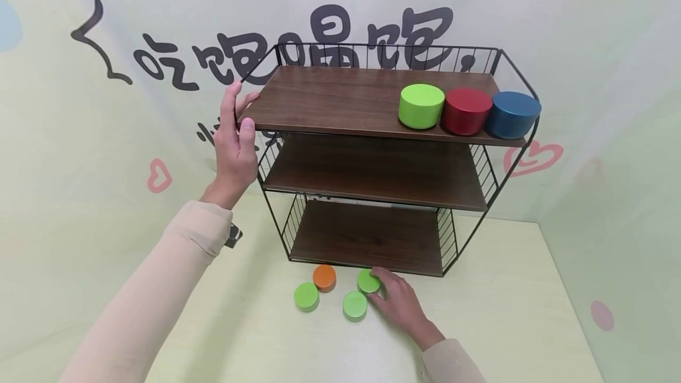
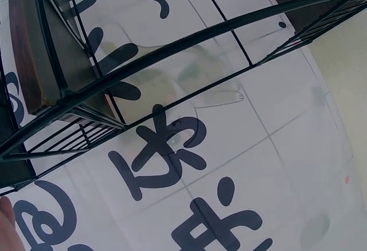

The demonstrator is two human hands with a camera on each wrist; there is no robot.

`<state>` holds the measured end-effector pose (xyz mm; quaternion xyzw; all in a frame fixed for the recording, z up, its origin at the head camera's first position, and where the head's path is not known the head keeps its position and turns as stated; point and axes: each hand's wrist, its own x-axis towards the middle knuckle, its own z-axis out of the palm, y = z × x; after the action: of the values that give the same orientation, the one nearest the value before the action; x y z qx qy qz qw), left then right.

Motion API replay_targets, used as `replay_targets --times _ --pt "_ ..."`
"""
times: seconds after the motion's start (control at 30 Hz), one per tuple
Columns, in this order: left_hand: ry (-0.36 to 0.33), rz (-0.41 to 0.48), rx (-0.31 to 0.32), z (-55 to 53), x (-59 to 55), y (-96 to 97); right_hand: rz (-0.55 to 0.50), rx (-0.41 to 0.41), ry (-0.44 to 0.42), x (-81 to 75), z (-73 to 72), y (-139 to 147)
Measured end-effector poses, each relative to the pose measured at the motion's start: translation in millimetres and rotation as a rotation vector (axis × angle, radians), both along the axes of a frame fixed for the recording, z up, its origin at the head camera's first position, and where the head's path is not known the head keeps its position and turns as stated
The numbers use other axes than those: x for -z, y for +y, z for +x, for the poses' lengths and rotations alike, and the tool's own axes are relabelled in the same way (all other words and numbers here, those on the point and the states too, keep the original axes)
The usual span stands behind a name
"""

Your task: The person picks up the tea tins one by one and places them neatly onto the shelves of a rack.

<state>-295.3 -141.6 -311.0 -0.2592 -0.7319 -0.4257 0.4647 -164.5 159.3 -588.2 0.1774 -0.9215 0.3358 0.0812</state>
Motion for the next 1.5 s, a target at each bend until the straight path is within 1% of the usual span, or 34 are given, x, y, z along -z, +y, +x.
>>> replay_targets --times 0.17,0.3,0.43,0.53,0.7,0.87,1.03,1.27,1.37,1.5 --pt "0.005 0.003 -0.004 0.5 -0.1 0.2 -0.005 0.000 -0.014 -7.0 -0.2 1" --pt "0.008 0.003 -0.002 0.2 -0.5 0.3 -0.005 0.016 -0.001 -14.4 -1.3 3" --pt "0.004 0.000 -0.009 1.1 -0.7 -0.1 -0.016 0.003 0.012 -21.0 -1.7 4" --pt "-0.002 -0.002 -0.015 2.1 -1.0 -0.6 -0.028 -0.015 0.030 -25.2 -1.3 4" --pt "-0.007 -0.002 -0.006 2.1 -1.6 -0.8 -0.045 -0.038 0.081 -31.0 -1.1 5" --pt "-0.007 -0.005 -0.001 1.2 -1.2 -0.9 -0.043 -0.046 0.102 -35.6 -0.1 5" --pt "-0.011 -0.008 -0.008 1.2 -0.5 -2.0 -0.050 -0.057 0.121 -41.5 2.5 5" --pt "-0.018 -0.009 -0.005 1.3 0.3 -3.1 -0.042 -0.055 0.115 -54.1 6.5 4" --pt "-0.021 -0.013 -0.004 2.0 -0.1 -2.9 -0.043 -0.065 0.114 -59.7 9.4 3" --pt "-0.024 -0.023 -0.005 2.7 -1.0 -2.9 -0.047 -0.082 0.133 -65.7 12.5 2"
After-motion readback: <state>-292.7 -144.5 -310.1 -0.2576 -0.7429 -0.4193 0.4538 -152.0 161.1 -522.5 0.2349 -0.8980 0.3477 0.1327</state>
